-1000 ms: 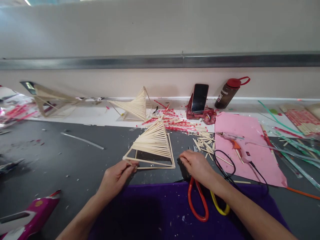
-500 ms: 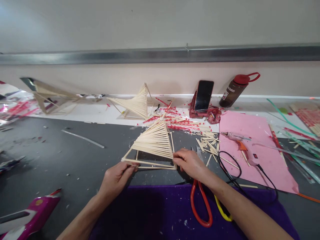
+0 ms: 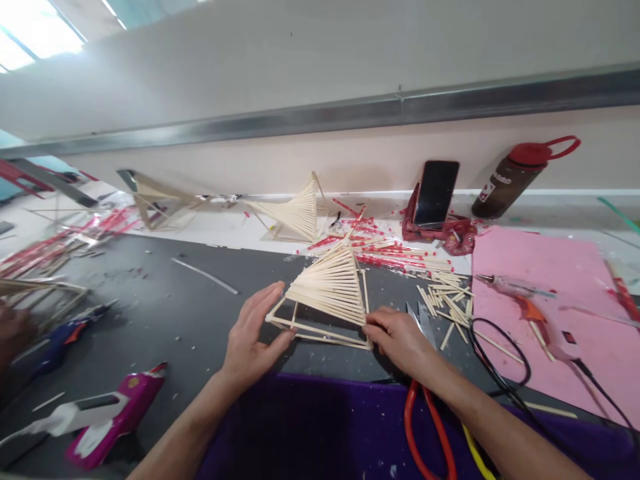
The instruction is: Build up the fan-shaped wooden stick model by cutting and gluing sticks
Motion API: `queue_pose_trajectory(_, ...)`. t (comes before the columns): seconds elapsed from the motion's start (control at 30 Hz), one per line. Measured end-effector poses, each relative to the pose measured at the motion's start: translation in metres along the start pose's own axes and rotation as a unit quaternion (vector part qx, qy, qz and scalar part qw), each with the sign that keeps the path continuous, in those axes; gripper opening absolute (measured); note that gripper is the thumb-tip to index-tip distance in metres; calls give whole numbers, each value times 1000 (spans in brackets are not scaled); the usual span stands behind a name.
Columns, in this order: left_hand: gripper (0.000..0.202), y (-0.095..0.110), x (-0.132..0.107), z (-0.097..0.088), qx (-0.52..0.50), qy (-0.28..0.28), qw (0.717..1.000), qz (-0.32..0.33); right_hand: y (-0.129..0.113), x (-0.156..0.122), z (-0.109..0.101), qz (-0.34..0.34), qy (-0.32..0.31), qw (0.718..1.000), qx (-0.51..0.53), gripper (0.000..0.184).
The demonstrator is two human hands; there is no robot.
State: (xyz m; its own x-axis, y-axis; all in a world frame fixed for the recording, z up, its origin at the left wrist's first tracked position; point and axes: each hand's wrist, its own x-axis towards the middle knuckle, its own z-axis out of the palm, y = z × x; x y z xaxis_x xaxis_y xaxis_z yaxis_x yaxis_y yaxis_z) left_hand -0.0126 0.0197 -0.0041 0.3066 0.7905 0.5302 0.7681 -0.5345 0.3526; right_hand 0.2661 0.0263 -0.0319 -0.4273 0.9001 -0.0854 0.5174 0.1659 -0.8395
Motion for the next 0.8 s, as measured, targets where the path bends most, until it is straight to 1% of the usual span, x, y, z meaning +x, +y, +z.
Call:
queue_pose_trajectory(0.23,60,-1,1,2,-43,-5,999,11,-1,1,1,9,-6,1000,9,27)
queue_pose_trajectory(0.4,58,-2,3,3,-71,-3,997,10,-1,1,1,9,-9,1000,12,26)
queue_pose_trajectory(0.5,55,-3,2,3,-71,-5,997,4,-2,2,1,12,-10,1000,14,26)
queue_pose_trajectory(0.6,52,-4,2,2,-64,-13,998,12,-3,3,0,13,-7,1000,10,26)
queue_pose_trajectory(0.8,56,-6,3,2,-32,-12,999,24,-4,4,0,0,3,1000,-3,28)
